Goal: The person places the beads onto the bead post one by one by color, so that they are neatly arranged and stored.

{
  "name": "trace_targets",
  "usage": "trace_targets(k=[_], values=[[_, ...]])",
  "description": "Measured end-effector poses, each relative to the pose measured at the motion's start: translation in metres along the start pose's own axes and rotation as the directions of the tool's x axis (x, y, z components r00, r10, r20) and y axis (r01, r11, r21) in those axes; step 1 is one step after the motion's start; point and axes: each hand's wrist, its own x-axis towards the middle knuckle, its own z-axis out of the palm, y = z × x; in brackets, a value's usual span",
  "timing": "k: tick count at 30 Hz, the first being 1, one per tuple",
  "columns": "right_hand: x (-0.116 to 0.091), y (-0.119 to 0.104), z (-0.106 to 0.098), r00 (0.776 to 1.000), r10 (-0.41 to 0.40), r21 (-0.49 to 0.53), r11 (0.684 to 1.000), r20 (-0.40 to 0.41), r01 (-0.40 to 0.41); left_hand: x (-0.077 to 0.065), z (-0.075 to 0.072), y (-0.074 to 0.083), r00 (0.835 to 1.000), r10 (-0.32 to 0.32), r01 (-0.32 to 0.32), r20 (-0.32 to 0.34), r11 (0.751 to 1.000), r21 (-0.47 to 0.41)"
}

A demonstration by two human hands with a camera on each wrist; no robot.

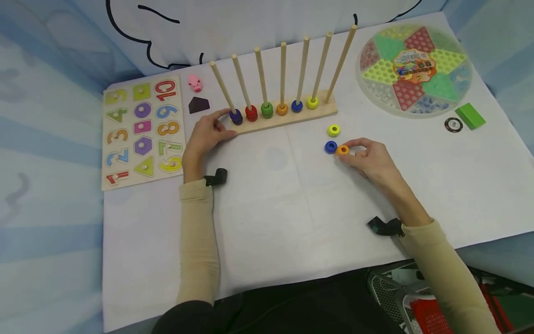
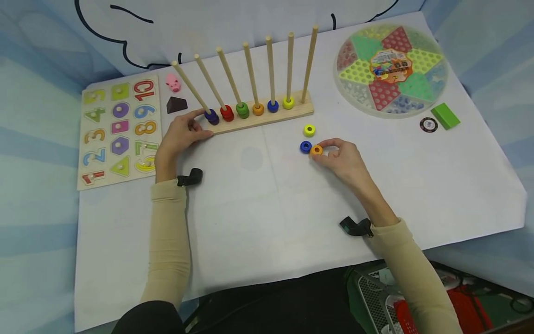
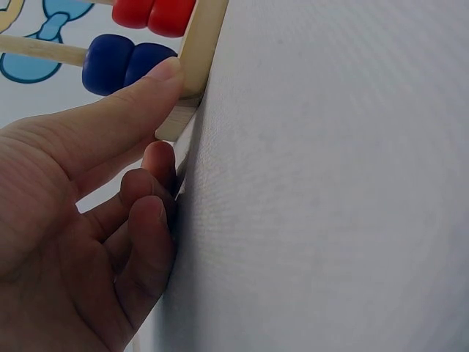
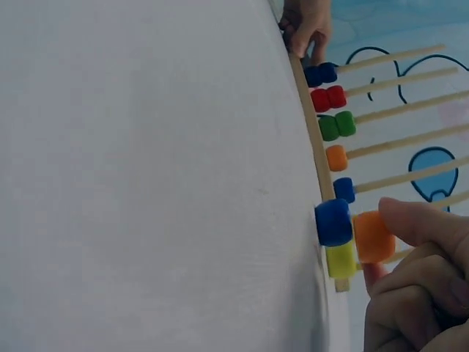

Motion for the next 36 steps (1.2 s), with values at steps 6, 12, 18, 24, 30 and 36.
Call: trace_targets(k=[6, 12, 18, 24, 30, 36], values=[[0.006, -0.047, -0.001, 0.992, -0.125, 0.081, 0.989, 0.01, 0.124, -0.001, 0.0, 0.0, 1.0, -0.007, 0.007, 0.002, 1.0, -0.001], [0.011, -0.13, 0.008, 0.93, -0.366, 0.166, 0.919, 0.023, 0.357, -0.002, -0.001, -0.004, 1.0, -0.017, 0.017, 0.006, 1.0, -0.006], [0.011, -0.201, 0.014, 0.864, -0.501, 0.055, 0.862, -0.054, 0.503, -0.003, 0.0, -0.003, 1.0, -0.007, 0.007, 0.001, 1.0, -0.02], [0.019, -0.224, 0.018, 0.868, -0.482, -0.101, 0.876, -0.121, 0.472, 0.0, 0.001, -0.001, 1.0, 0.01, -0.01, -0.004, 1.0, -0.019], [0.028, -0.218, 0.019, 0.87, -0.47, -0.23, 0.872, -0.148, 0.432, 0.002, 0.002, 0.001, 1.0, 0.009, -0.009, 0.005, 1.0, -0.005], [0.03, -0.215, 0.02, 0.86, -0.492, -0.227, 0.86, -0.134, 0.457, 0.001, 0.001, 0.002, 1.0, -0.005, 0.004, 0.003, 1.0, 0.005]])
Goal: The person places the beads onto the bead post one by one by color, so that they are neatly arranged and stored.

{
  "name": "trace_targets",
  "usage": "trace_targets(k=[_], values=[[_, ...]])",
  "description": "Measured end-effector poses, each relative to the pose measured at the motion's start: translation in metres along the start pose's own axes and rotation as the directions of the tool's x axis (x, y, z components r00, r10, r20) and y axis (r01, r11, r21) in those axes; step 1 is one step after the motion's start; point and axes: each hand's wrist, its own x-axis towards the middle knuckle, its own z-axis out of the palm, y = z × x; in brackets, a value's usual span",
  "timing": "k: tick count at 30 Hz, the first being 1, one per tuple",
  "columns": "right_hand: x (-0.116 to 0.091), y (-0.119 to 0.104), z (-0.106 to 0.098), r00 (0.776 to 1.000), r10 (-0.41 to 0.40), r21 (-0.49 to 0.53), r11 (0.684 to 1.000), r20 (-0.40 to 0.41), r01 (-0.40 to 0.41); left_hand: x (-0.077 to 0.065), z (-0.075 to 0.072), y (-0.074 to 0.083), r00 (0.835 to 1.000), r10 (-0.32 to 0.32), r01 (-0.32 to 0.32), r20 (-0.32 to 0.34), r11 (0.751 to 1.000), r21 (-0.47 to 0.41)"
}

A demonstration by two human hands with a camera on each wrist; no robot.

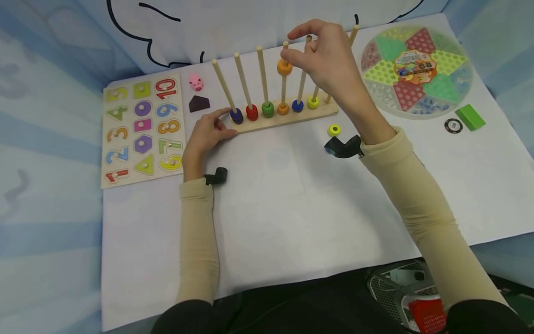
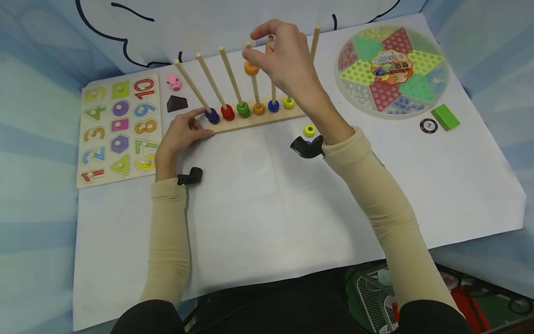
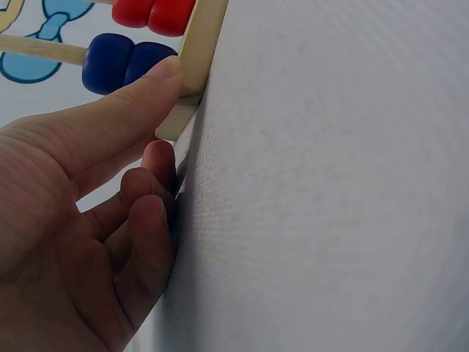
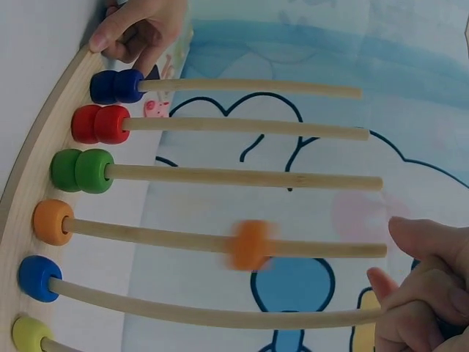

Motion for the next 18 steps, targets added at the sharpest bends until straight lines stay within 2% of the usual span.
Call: trace_targets(k=[4, 6, 8, 10, 12, 14, 18], values=[[-0.013, 0.004, -0.008, 1.0, -0.014, 0.044, 0.999, -0.017, 0.015, 0.0, 0.0, -0.001, 1.0, 0.007, -0.007, 0.001, 1.0, 0.001], [-0.028, 0.014, -0.016, 1.0, -0.015, 0.14, 0.99, -0.02, 0.018, 0.0, 0.001, -0.001, 1.0, 0.008, -0.008, 0.001, 1.0, -0.001], [-0.046, 0.032, -0.023, 1.0, -0.01, 0.291, 0.957, -0.01, 0.012, 0.001, 0.002, -0.001, 1.0, 0.006, -0.006, 0.003, 1.0, -0.003], [-0.064, 0.057, -0.026, 1.0, 0.015, 0.453, 0.892, 0.018, -0.021, 0.001, 0.002, -0.001, 1.0, -0.001, 0.001, 0.006, 1.0, -0.005], [-0.078, 0.086, -0.025, 0.993, 0.097, 0.543, 0.832, 0.059, -0.114, 0.001, 0.001, -0.001, 1.0, -0.006, 0.006, 0.01, 1.0, -0.002], [-0.089, 0.113, -0.02, 0.976, 0.192, 0.585, 0.782, 0.099, -0.213, 0.001, 0.001, -0.001, 1.0, -0.009, 0.009, 0.01, 1.0, -0.001], [-0.104, 0.151, -0.007, 0.916, 0.36, 0.493, 0.774, 0.175, -0.398, 0.0, 0.001, -0.002, 1.0, -0.01, 0.01, 0.008, 1.0, -0.002]])
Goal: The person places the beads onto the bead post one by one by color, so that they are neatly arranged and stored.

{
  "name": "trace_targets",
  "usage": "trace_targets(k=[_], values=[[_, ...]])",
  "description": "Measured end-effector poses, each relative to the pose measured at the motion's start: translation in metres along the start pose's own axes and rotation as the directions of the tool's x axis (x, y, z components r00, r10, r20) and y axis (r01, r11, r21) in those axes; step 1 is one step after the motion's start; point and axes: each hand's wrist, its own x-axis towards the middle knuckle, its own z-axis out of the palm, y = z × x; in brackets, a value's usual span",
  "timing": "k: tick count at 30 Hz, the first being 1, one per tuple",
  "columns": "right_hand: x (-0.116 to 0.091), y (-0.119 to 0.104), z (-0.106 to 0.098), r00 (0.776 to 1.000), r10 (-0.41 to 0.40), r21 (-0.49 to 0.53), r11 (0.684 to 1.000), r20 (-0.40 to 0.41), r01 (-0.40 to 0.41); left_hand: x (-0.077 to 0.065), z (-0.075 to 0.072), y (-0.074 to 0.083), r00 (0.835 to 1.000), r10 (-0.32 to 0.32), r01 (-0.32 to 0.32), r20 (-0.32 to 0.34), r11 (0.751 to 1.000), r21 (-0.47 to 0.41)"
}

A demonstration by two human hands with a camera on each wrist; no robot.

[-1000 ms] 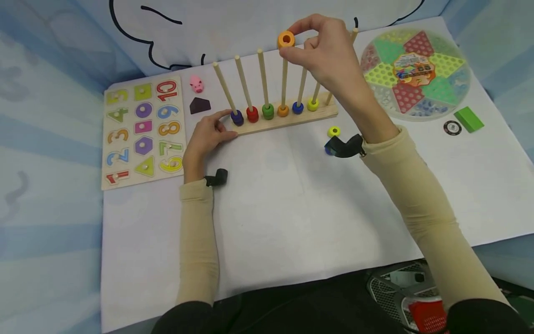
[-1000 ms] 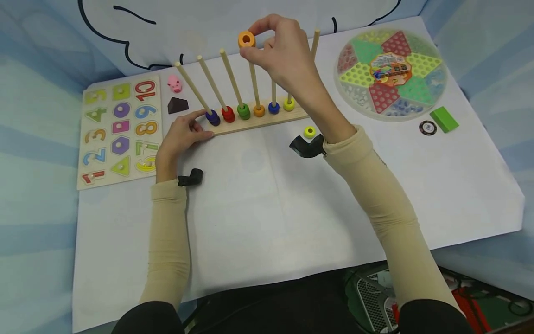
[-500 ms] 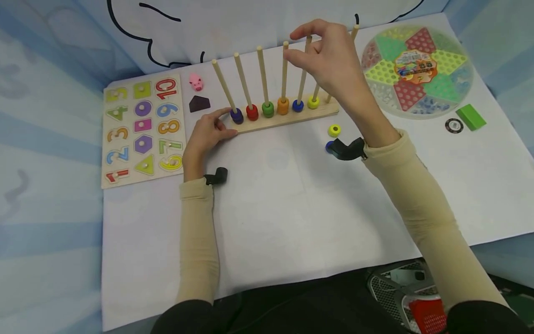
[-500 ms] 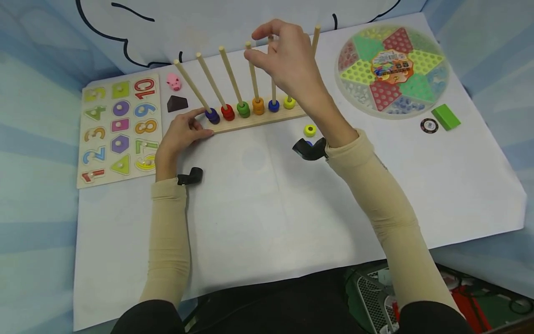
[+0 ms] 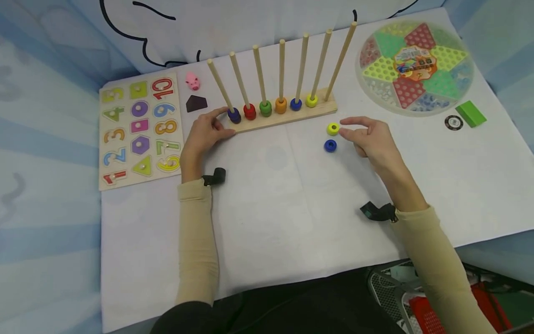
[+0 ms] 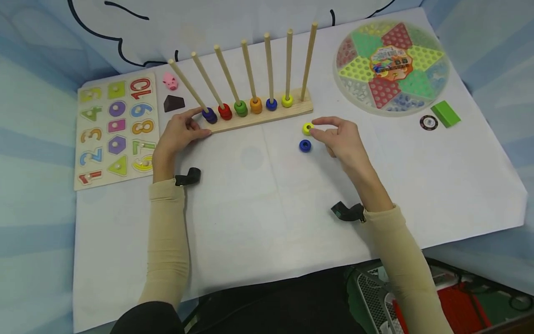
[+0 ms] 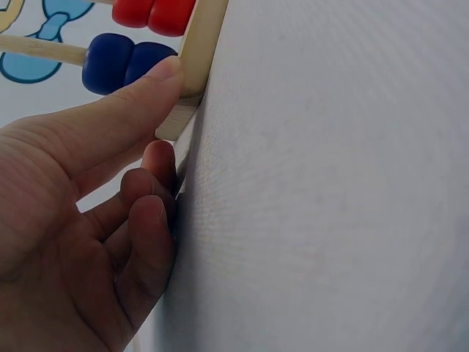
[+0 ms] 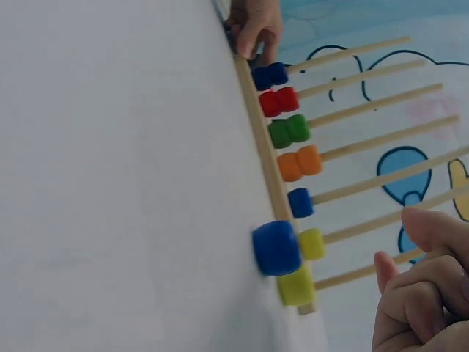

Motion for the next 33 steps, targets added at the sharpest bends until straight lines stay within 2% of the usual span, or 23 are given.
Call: trace_targets(k=[4, 8, 14, 20, 23, 25, 27, 31, 33], values=[[-0.001, 0.023, 0.0, 0.996, 0.084, -0.071, 0.994, 0.006, -0.084, -0.001, 0.0, 0.0, 1.0, 0.006, -0.006, 0.0, 1.0, -0.004], [0.0, 0.034, 0.004, 0.995, 0.099, -0.098, 0.99, 0.015, -0.097, -0.002, 0.0, 0.001, 1.0, 0.003, -0.003, -0.003, 1.0, -0.013], [0.002, 0.039, 0.008, 0.999, 0.05, -0.225, 0.973, -0.005, -0.05, -0.001, 0.0, 0.003, 1.0, 0.004, -0.004, -0.009, 1.0, -0.009], [0.006, 0.042, 0.008, 0.999, 0.0, -0.396, 0.918, -0.034, -0.013, 0.001, 0.001, 0.005, 1.0, 0.03, -0.03, -0.005, 0.999, -0.01], [0.004, 0.039, 0.008, 0.999, -0.007, -0.446, 0.895, -0.038, -0.01, 0.002, 0.002, 0.006, 1.0, 0.026, -0.026, 0.0, 1.0, -0.012], [0.002, 0.028, 0.009, 0.999, -0.021, -0.447, 0.894, -0.028, 0.007, 0.002, 0.002, 0.006, 1.0, 0.022, -0.022, 0.005, 1.0, -0.016], [-0.001, 0.006, 0.012, 0.999, -0.05, -0.403, 0.914, -0.009, 0.042, 0.002, 0.001, 0.005, 1.0, 0.017, -0.016, 0.008, 1.0, -0.017], [0.002, -0.057, 0.021, 0.983, -0.182, -0.23, 0.956, 0.018, 0.181, 0.0, 0.0, 0.003, 1.0, -0.005, 0.005, 0.005, 1.0, -0.015], [0.006, -0.089, 0.026, 0.963, -0.27, -0.177, 0.947, 0.009, 0.267, -0.001, 0.001, 0.001, 1.0, -0.012, 0.012, 0.004, 1.0, -0.012]])
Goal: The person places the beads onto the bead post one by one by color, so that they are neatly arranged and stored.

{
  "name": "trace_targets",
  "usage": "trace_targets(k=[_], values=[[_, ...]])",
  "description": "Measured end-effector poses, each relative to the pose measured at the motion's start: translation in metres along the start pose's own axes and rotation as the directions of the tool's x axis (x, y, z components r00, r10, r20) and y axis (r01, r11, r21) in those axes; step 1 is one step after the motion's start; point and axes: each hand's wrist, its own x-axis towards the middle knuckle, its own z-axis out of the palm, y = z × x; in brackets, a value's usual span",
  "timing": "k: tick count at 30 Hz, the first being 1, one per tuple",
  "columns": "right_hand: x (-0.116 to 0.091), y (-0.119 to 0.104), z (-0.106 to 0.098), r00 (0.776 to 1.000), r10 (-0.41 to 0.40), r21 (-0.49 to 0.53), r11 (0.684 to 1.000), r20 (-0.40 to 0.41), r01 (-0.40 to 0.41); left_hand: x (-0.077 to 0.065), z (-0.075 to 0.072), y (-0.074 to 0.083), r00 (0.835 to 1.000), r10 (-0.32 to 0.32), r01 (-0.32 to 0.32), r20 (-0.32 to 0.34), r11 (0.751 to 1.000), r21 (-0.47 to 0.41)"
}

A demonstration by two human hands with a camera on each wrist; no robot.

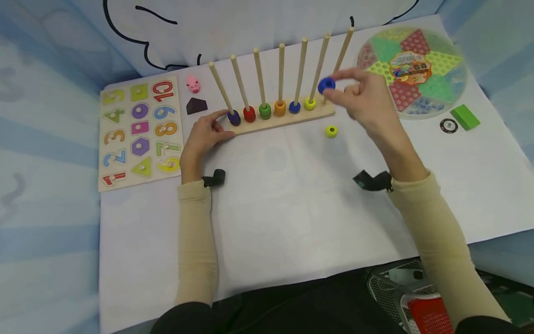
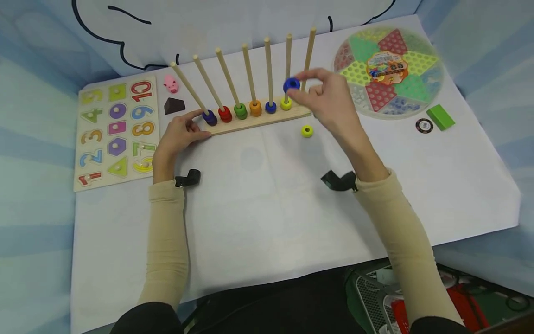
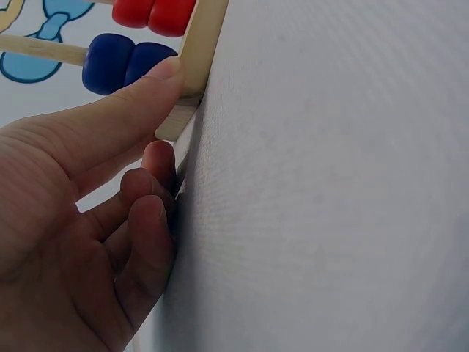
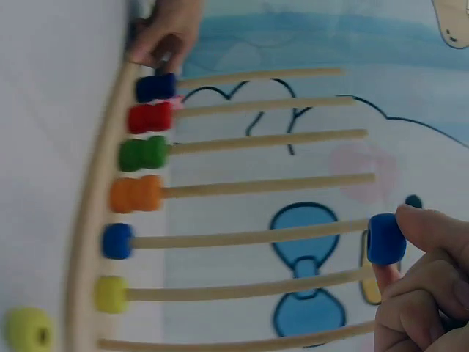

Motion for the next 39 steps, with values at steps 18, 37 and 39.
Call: trace_targets(k=[18, 37, 39], values=[[0.049, -0.061, 0.02, 0.993, -0.104, -0.383, 0.921, -0.06, 0.074, 0.001, -0.002, 0.001, 1.0, 0.017, -0.017, -0.003, 1.0, 0.006], [0.006, 0.102, -0.021, 0.943, 0.331, 0.035, 0.943, 0.018, -0.332, 0.001, 0.001, -0.001, 1.0, -0.014, 0.014, 0.002, 1.0, 0.016], [0.007, 0.112, -0.017, 0.932, 0.361, -0.033, 0.933, 0.039, -0.359, 0.002, 0.001, -0.001, 1.0, -0.011, 0.011, 0.002, 1.0, 0.012]])
